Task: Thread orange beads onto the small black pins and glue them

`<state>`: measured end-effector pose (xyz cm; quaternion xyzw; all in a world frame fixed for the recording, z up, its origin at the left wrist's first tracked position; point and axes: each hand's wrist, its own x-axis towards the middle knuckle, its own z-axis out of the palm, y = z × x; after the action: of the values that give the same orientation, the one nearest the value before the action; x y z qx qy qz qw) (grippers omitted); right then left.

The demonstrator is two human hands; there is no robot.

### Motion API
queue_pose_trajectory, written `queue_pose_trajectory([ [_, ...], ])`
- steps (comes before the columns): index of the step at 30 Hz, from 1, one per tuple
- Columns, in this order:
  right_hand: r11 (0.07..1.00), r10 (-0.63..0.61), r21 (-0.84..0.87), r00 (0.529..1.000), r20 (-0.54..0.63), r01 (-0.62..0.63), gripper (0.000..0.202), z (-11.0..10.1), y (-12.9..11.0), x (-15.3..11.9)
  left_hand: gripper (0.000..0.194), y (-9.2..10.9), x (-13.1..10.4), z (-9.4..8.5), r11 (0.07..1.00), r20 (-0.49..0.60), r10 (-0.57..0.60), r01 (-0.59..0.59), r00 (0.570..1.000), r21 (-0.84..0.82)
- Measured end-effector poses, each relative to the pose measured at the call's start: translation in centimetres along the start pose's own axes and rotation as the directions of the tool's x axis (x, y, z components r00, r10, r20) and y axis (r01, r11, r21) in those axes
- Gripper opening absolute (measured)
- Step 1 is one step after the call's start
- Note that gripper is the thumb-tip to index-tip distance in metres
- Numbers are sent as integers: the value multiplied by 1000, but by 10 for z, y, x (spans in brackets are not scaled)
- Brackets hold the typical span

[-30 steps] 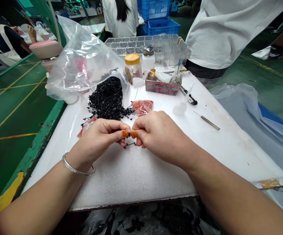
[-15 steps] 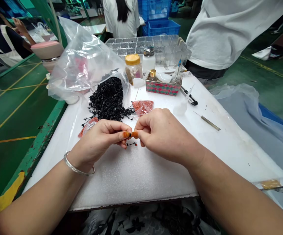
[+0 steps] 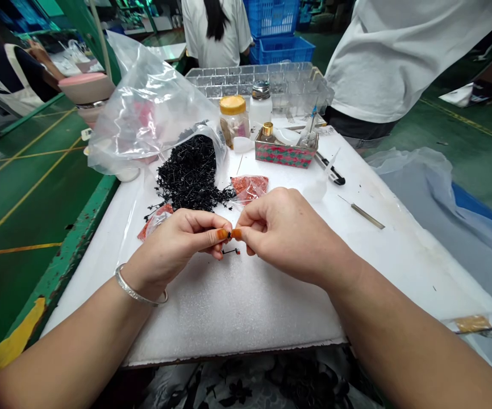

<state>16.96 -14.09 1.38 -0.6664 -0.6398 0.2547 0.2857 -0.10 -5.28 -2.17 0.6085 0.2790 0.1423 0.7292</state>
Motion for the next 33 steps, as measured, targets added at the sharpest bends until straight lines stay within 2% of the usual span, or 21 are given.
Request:
queue_pose_trajectory([
  [3,999,-36,25,998,-59,38,20,-3,-1,-1,18,0,-1,0,996,4,-6,6,1000,-87],
  [5,994,-91,48,985,-144,99,11,-3,-1,-2,15,0,-1,0,988,5,-14,15,1000,-152],
  [9,970,-228,11,923,-311,244,11,2,-3,-4,12,0,-1,0,958,-2,-30,29,1000,-285],
  [14,912,-407,-107,837,-366,397,12,10,-5,-4,14,2,-2,0,925,23,-35,41,999,-378],
  [17,893,-447,-133,816,-367,430,14,12,-4,-4,15,2,-2,0,919,31,-39,48,999,-391],
  [24,883,-469,-168,803,-369,439,16,15,-4,-5,21,1,-2,1,919,38,-22,36,999,-392],
  [29,916,-401,-163,851,-340,367,15,13,-7,-6,22,2,-2,2,925,34,-26,37,999,-379],
  [33,922,-386,-171,860,-334,348,11,13,-7,-7,24,3,-3,2,933,6,-16,17,1000,-360],
])
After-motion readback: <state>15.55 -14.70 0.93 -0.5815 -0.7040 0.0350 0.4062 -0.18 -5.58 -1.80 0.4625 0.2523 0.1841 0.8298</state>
